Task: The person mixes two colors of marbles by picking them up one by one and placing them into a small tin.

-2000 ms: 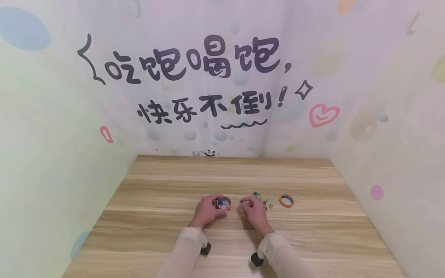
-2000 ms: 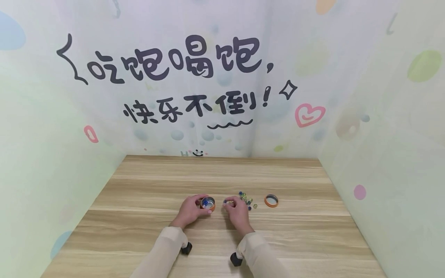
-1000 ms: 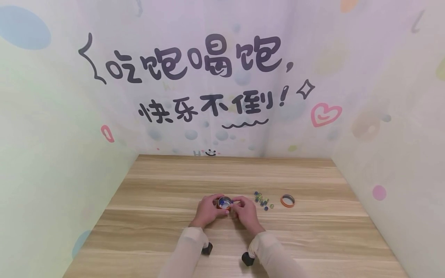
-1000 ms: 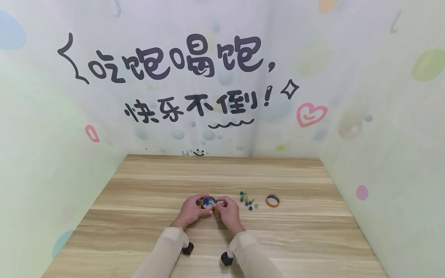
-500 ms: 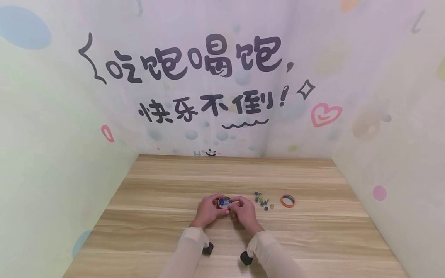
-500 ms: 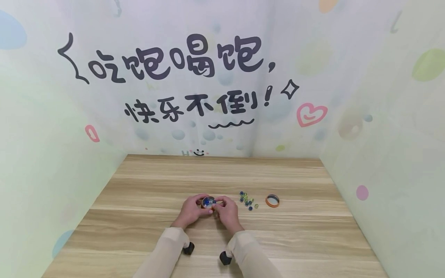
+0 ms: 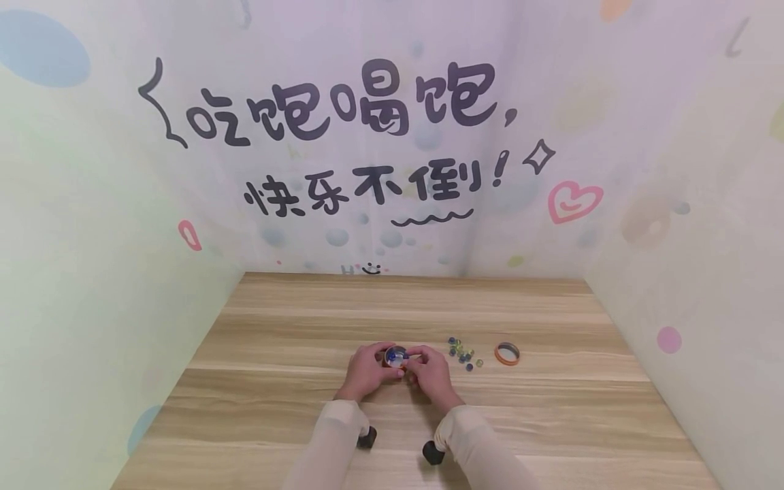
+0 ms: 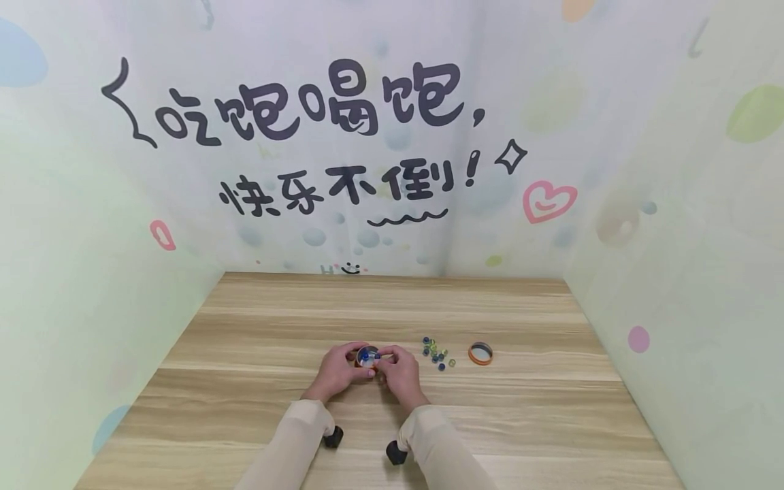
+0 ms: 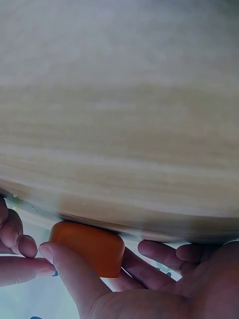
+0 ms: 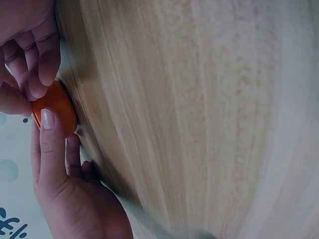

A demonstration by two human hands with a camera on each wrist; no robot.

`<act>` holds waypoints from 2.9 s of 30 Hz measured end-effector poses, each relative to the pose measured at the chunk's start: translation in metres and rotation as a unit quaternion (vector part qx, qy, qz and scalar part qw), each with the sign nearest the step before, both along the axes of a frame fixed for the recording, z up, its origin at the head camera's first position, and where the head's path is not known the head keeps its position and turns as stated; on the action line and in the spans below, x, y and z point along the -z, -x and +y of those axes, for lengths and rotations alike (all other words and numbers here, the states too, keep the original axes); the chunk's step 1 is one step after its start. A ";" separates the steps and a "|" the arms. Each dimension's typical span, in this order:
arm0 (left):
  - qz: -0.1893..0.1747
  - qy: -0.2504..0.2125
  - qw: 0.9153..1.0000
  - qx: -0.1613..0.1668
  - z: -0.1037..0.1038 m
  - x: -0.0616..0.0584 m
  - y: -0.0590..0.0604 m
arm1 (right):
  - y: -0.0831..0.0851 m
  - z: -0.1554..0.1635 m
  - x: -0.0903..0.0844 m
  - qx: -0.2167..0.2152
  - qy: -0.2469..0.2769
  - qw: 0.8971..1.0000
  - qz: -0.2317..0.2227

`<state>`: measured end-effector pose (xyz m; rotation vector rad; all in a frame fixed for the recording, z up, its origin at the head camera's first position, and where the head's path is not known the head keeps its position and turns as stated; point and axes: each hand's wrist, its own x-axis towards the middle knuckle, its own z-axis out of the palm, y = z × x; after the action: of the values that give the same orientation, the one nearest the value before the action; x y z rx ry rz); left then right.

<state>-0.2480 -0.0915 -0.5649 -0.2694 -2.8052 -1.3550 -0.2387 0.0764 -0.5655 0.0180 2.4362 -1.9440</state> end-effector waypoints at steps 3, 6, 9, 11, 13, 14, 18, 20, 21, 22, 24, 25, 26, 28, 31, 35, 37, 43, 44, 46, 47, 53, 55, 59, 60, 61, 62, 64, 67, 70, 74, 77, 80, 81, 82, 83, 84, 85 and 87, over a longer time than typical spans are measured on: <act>-0.001 0.002 1.000 0.000 0.000 -0.001 0.000 | 0.000 0.000 -0.001 -0.001 -0.001 1.000 -0.002; -0.003 0.003 1.000 0.001 0.000 -0.001 0.000 | 0.000 0.000 -0.001 -0.001 -0.004 1.000 -0.005; -0.002 0.003 1.000 0.001 0.000 0.000 0.000 | 0.000 0.000 -0.002 -0.001 -0.006 1.000 -0.006; -0.002 0.003 1.000 0.002 0.000 0.000 0.000 | 0.000 0.000 -0.002 -0.001 -0.006 1.000 -0.006; 0.000 0.000 1.000 0.003 0.000 0.000 0.000 | 0.000 0.000 -0.002 -0.001 -0.003 1.000 -0.006; 0.001 -0.001 1.000 0.003 0.000 0.000 0.000 | 0.000 0.000 -0.002 -0.001 -0.003 1.000 -0.005; 0.003 -0.004 1.000 0.007 0.000 -0.002 -0.001 | 0.000 0.000 -0.001 0.001 0.003 1.000 -0.007; 0.004 -0.006 1.000 0.010 0.000 -0.002 -0.001 | 0.000 0.000 -0.001 0.000 0.001 1.000 -0.006; 0.004 -0.008 1.000 0.010 0.000 -0.002 -0.001 | 0.000 0.000 -0.002 0.001 0.001 1.000 -0.007; 0.005 -0.010 1.000 0.011 0.000 -0.002 -0.001 | -0.001 0.000 -0.002 0.001 0.000 1.000 -0.007; 0.005 -0.016 1.000 0.011 -0.001 -0.002 -0.001 | -0.001 0.001 -0.002 0.001 0.000 1.000 -0.006; 0.006 -0.018 1.000 0.013 -0.001 -0.002 -0.001 | -0.001 0.002 -0.002 0.001 -0.001 1.000 -0.005; 0.005 -0.021 1.000 0.012 -0.001 -0.002 -0.001 | -0.001 0.002 -0.003 0.002 0.000 1.000 -0.005; 0.012 -0.021 1.000 0.016 -0.001 -0.002 -0.001 | -0.001 0.004 -0.003 0.002 0.002 1.000 -0.004; 0.017 -0.020 1.000 0.017 0.000 -0.003 -0.001 | -0.001 0.007 -0.003 0.006 -0.006 1.000 0.001; 0.013 -0.018 1.000 0.013 0.001 -0.005 -0.002 | -0.002 0.011 -0.003 0.013 -0.029 0.999 0.016; 0.010 -0.016 1.000 0.012 0.001 -0.006 -0.002 | -0.003 0.013 -0.004 0.017 -0.037 0.999 0.019; 0.009 -0.011 1.000 0.011 0.000 -0.005 -0.003 | -0.005 0.019 -0.005 0.030 -0.054 0.998 0.017; 0.008 -0.011 1.000 0.010 0.000 -0.005 -0.003 | -0.006 0.020 -0.005 0.031 -0.055 0.998 0.018; 0.006 -0.013 1.000 0.009 0.000 -0.004 -0.003 | -0.007 0.022 -0.006 0.030 -0.058 0.998 0.024; 0.004 -0.015 1.000 0.008 0.000 -0.004 -0.003 | -0.007 0.023 -0.006 0.033 -0.057 0.998 0.022; 0.001 -0.021 1.000 0.013 0.000 -0.005 -0.003 | -0.010 0.028 -0.008 0.048 -0.067 0.996 0.027; -0.003 -0.022 1.000 0.012 0.000 -0.006 -0.003 | -0.011 0.030 -0.009 0.050 -0.072 0.996 0.034; -0.012 -0.024 1.000 0.007 0.000 -0.005 -0.003 | -0.013 0.035 -0.009 0.054 -0.076 0.995 0.030; -0.013 -0.023 1.000 0.006 0.001 -0.005 -0.003 | -0.013 0.036 -0.009 0.056 -0.078 0.995 0.027; -0.014 -0.024 1.000 0.005 0.001 -0.005 -0.003 | -0.013 0.038 -0.009 0.056 -0.082 0.995 0.025; -0.016 -0.024 1.000 0.005 0.001 -0.005 -0.003 | -0.014 0.040 -0.008 0.058 -0.083 0.995 0.023; -0.015 -0.024 1.000 0.006 0.000 -0.005 -0.003 | -0.015 0.044 -0.008 0.059 -0.090 0.994 0.022; -0.014 -0.025 1.000 0.008 0.000 -0.005 -0.003 | -0.017 0.049 -0.008 0.057 -0.093 0.994 0.023; -0.010 -0.023 1.000 0.008 0.000 -0.004 -0.003 | -0.017 0.053 -0.008 0.056 -0.093 0.994 0.023; -0.010 -0.020 1.000 0.006 0.000 -0.005 -0.003 | -0.017 0.057 -0.009 0.053 -0.104 0.993 0.027; -0.011 -0.021 1.000 0.005 0.000 -0.005 -0.003 | -0.017 0.058 -0.008 0.049 -0.116 0.992 0.030; -0.008 -0.021 1.000 0.008 0.000 -0.005 -0.003 | -0.016 0.058 -0.008 0.044 -0.126 0.991 0.032; -0.009 -0.022 1.000 0.009 0.000 -0.005 -0.003 | -0.016 0.057 -0.007 0.040 -0.129 0.990 0.031; -0.009 -0.022 1.000 0.010 0.000 -0.005 -0.003 | -0.015 0.057 -0.008 0.037 -0.130 0.990 0.031; -0.010 -0.022 1.000 0.010 0.000 -0.005 -0.003 | -0.015 0.056 -0.008 0.034 -0.131 0.990 0.030; -0.010 -0.022 1.000 0.010 0.000 -0.005 -0.003 | -0.015 0.056 -0.008 0.031 -0.133 0.990 0.029; -0.012 -0.023 1.000 0.009 0.000 -0.005 -0.003 | -0.014 0.055 -0.009 0.028 -0.136 0.990 0.027; -0.016 -0.023 1.000 0.007 0.000 -0.005 -0.003 | -0.013 0.053 -0.010 0.023 -0.138 0.990 0.024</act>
<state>-0.2454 -0.0916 -0.5601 -0.2702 -2.7983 -1.4387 -0.2257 0.1296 -0.5559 0.0327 2.7390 -1.6237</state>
